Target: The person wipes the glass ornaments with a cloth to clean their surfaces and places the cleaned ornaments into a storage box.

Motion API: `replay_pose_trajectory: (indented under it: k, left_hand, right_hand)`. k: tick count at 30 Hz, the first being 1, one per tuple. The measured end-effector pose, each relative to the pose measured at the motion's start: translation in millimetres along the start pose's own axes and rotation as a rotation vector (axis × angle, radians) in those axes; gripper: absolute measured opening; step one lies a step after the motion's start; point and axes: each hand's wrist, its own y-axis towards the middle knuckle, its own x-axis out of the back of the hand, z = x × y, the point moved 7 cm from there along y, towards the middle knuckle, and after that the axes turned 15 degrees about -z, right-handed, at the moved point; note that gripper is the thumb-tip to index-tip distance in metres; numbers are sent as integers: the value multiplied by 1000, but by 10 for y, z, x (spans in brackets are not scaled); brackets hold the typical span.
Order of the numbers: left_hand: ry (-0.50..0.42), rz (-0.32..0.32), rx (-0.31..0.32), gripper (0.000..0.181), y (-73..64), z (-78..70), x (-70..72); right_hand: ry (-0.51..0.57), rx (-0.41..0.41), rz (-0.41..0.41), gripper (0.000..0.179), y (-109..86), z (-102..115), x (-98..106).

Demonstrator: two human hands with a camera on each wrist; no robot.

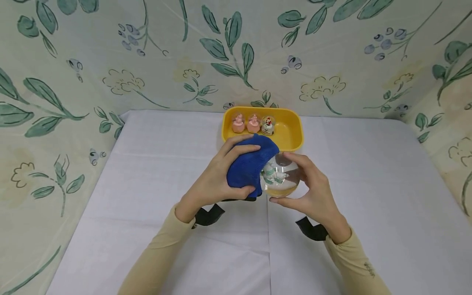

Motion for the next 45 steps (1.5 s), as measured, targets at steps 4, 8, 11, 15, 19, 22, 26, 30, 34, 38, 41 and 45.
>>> replay_pose_trajectory:
  k: [4,8,11,15,19,22,26,30,34,38,41,45]
  left_hand:
    - [61,8,-12,75,-12,-35,-22]
    - [124,9,-38,77,-23,-68,-48]
    - [158,7,-67,77,-30,-82,-75]
    - [157,-2,-76,77,-37,-64,-86]
    - [106,-22,-40,76,-20,-5,-33]
    - [56,-23,-4,76,-5,38,15]
    - [17,-10,15,74,1,49,43]
    - [23,5,-5,74,2,19,27]
    - [48,18,-17,76,-9,-5,-4]
    - [90,17,-28,78,-14,-32,-36]
    - [135,13,-46,80,-20,-47,-66]
    - [187,7,-76,80,-31,-69,-108]
  right_hand:
    - [98,-58,-72,88,-27,-45,-4]
    - [160,-211,-145,85,-64,-116,-29]
    - [216,-385,-175,70,-96,-184,-59]
    - [235,-538,-151,61,-129,-225,-96]
    - [192,-487,-43,80,-118,-191,-118]
    - [146,-350,15,97,-87,-137,-109]
    - [0,-128,15,106,-43,-59,-61]
    - [-54,4,-1,107,-20,-10,-32]
    - [35,8,-27,97,-28,-25,-20]
    - [103,-72,-98,89,-42,-84,-8]
    - [146,-186,-164,82,-61,-139,-8]
    - [165,-416,-224,58,-113,-238,-25]
